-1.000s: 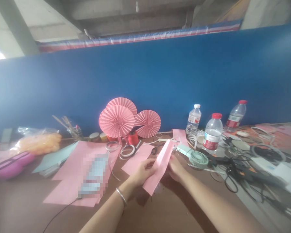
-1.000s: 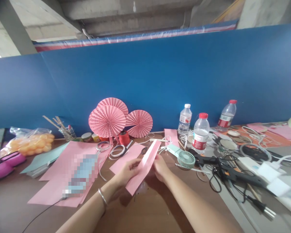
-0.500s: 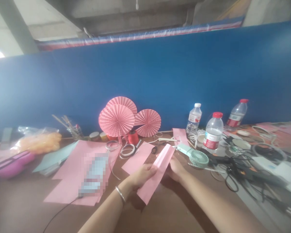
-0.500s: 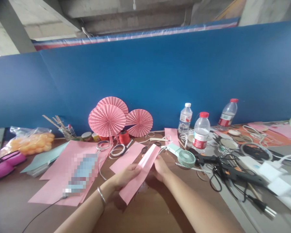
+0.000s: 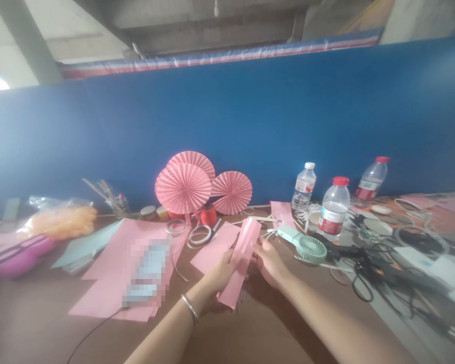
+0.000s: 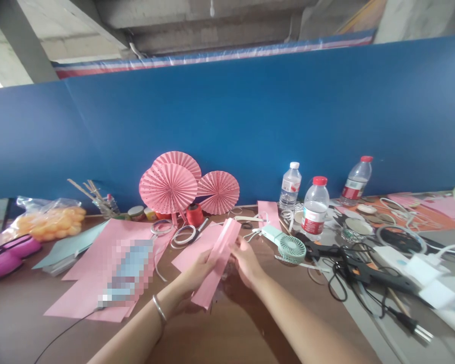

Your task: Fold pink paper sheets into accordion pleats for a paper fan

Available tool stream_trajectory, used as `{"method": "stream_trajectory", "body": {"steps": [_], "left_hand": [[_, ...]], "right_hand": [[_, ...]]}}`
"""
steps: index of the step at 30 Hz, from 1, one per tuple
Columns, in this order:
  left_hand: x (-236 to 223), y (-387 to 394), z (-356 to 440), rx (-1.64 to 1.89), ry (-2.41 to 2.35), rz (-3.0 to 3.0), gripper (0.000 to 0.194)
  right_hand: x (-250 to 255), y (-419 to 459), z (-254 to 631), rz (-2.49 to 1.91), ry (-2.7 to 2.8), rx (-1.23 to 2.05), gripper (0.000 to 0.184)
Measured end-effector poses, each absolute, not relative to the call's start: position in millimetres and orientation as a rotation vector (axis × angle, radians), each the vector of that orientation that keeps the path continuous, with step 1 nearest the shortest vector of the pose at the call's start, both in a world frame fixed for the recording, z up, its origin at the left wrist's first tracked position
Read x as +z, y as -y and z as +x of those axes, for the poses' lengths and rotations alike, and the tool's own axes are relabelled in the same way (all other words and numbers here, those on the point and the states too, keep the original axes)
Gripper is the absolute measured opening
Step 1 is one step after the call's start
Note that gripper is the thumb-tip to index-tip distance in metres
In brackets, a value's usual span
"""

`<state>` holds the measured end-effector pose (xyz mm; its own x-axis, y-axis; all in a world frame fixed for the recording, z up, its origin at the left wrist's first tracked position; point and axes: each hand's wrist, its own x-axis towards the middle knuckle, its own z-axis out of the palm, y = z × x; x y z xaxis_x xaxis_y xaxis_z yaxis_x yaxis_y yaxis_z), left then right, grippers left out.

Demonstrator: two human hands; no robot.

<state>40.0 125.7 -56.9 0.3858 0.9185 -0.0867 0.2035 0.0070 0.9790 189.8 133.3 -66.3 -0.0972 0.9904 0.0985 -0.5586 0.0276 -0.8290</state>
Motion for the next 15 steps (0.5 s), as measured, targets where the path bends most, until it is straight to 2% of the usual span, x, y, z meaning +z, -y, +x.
{"method": "stream_trajectory", "body": {"steps": [2, 6, 9, 15], "left_hand": [[-58.3, -123.8, 42.1, 0.79, -1.093, 1.5, 0.042], [-61.8, -119.5, 46.7, 0.868, -1.057, 1.492, 0.047], [-60.9, -117.6, 49.7, 0.921, -1.027, 1.422, 0.051], [-60.5, -119.6, 50.5, 0.986, -1.058, 1.463, 0.045]], "right_hand": [[-68.5, -129.2, 184.7, -0.719, 0.951, 1.429, 0.04], [-72.6, -127.8, 182.8, -0.768, 0.95, 1.369, 0.031], [-72.6, -128.3, 185.4, -0.721, 0.944, 1.412, 0.027], [-69.5, -127.4, 187.2, -0.635, 0.877, 1.514, 0.025]]}}
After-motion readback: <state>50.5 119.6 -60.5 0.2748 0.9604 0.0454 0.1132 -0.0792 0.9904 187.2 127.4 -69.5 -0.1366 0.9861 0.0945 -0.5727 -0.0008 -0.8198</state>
